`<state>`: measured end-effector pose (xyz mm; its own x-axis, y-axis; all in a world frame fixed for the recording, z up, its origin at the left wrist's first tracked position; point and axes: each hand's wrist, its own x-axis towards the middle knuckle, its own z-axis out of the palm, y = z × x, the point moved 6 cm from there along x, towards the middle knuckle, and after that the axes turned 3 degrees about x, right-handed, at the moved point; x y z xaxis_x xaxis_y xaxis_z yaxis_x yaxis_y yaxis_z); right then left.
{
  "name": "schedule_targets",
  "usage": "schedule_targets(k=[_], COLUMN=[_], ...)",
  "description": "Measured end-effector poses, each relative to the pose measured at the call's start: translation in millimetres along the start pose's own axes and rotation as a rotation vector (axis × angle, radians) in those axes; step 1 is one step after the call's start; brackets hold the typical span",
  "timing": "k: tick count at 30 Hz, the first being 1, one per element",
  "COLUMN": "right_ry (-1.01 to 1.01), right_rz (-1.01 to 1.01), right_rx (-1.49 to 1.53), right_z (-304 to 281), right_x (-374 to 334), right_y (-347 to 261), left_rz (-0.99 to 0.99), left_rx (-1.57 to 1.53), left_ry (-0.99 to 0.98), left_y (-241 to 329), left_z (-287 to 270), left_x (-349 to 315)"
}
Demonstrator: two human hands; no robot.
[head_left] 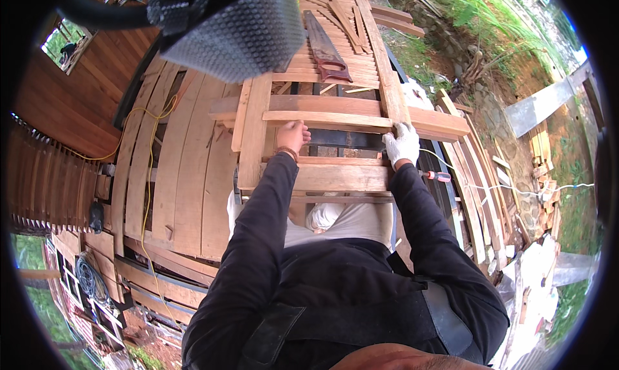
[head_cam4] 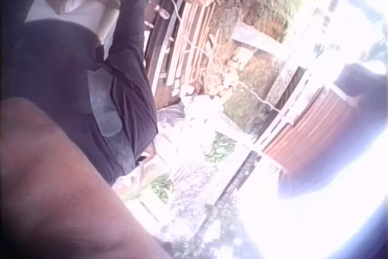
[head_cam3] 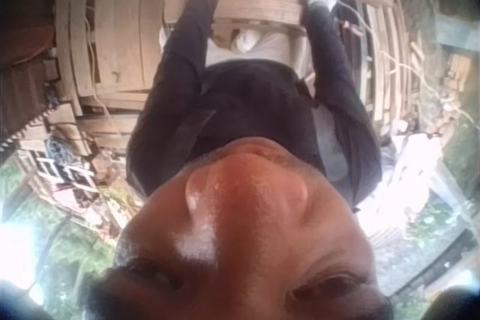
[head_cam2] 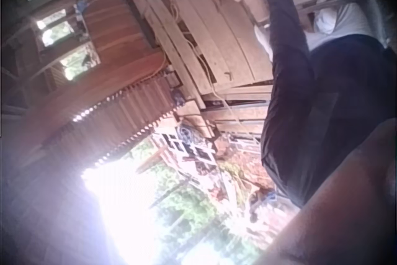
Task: The person assembles a wooden structure by placing planks, applying glue, and hammering nails. They repeatedly position pieces, apply adhesive, and secure them with a hammer.
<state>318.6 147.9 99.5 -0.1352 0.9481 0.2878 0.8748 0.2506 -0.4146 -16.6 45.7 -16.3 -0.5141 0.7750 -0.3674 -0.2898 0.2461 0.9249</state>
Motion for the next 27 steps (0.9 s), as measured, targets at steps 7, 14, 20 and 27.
schedule_targets(k=[7, 14, 20, 27], right_ry=[-0.010, -0.032, 0.015, 0.045], right_rz=[0.013, 0.047, 0.045, -0.215], right_rx=[0.008, -0.010, -0.021, -0.036], right_z=[1, -2, -9, 3], right_x=[4, 4, 4, -1], right_y=[-2, -4, 0, -21], left_rz=[0.104, 0.664, 0.738, 0.712], left_rx=[0.229, 0.896, 1.069, 1.165], left_ry=[-0.021, 0.028, -0.059, -0.062], left_y=[13, 55, 40, 38], left_z=[6, 9, 11, 11], left_x=[-6, -77, -125, -126])
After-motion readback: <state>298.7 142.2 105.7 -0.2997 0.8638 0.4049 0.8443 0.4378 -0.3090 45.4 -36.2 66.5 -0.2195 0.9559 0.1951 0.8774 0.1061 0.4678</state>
